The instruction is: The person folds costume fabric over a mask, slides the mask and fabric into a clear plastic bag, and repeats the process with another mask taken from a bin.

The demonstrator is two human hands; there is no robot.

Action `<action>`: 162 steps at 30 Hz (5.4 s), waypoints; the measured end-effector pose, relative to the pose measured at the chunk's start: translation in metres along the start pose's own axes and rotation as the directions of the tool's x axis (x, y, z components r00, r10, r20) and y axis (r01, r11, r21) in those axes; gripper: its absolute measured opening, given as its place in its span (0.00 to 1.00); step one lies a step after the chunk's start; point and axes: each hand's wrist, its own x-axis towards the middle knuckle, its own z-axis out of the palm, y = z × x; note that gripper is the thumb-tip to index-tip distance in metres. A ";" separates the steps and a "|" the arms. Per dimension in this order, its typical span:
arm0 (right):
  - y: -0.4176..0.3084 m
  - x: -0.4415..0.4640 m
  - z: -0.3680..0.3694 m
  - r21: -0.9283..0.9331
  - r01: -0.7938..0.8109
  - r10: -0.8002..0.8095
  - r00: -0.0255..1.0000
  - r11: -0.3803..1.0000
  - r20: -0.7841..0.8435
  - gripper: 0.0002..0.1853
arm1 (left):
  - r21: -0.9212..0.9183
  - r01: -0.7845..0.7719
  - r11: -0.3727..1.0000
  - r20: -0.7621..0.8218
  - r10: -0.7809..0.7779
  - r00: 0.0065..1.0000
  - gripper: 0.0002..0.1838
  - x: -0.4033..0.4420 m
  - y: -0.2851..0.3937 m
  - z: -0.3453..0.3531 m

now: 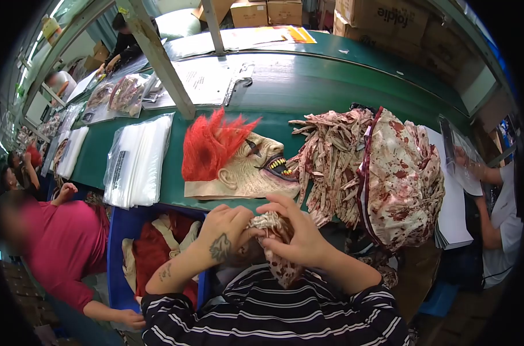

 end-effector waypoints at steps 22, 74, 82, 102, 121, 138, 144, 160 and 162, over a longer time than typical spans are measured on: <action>0.123 0.090 -0.012 0.191 -0.644 0.617 0.764 0.740 0.185 0.22 | 0.309 -0.239 0.920 0.407 0.099 0.908 0.18 0.150 -0.197 0.026; 0.069 -0.018 -0.086 -0.651 -0.139 -0.136 0.925 0.746 -0.354 0.09 | -0.076 -0.061 0.995 0.267 0.079 0.960 0.23 0.317 -0.024 0.146; 0.093 -0.016 -0.098 -0.678 -0.147 -0.163 0.914 0.720 -0.371 0.09 | -0.170 -0.108 0.979 0.492 0.179 0.852 0.19 0.310 -0.043 0.160; 0.105 -0.020 -0.103 -0.726 -0.120 -0.144 0.946 0.677 -0.291 0.11 | -0.434 0.123 0.893 0.171 -0.052 0.984 0.30 0.450 -0.057 0.259; 0.112 -0.018 -0.110 -0.699 -0.148 -0.088 0.953 0.700 -0.289 0.11 | -0.656 0.185 0.732 0.368 0.096 0.925 0.09 0.445 -0.027 0.122; 0.142 -0.005 -0.123 -0.690 -0.143 -0.082 0.956 0.709 -0.283 0.10 | -0.998 -0.062 0.033 -0.066 -0.117 0.991 0.16 0.428 -0.019 0.056; 0.151 -0.006 -0.133 -0.647 -0.094 -0.091 0.965 0.757 -0.247 0.09 | -0.930 -0.359 -0.076 -0.335 -0.221 0.916 0.11 0.428 -0.027 0.012; 0.121 -0.008 -0.118 -0.849 -0.034 -0.295 0.930 0.527 -0.220 0.12 | -0.863 -0.334 0.380 -0.238 0.278 0.931 0.14 0.186 0.056 -0.011; 0.110 -0.013 -0.113 -0.746 -0.005 -0.278 0.926 0.666 -0.254 0.13 | -0.902 -0.294 0.316 -0.233 0.216 0.948 0.13 0.157 0.061 0.020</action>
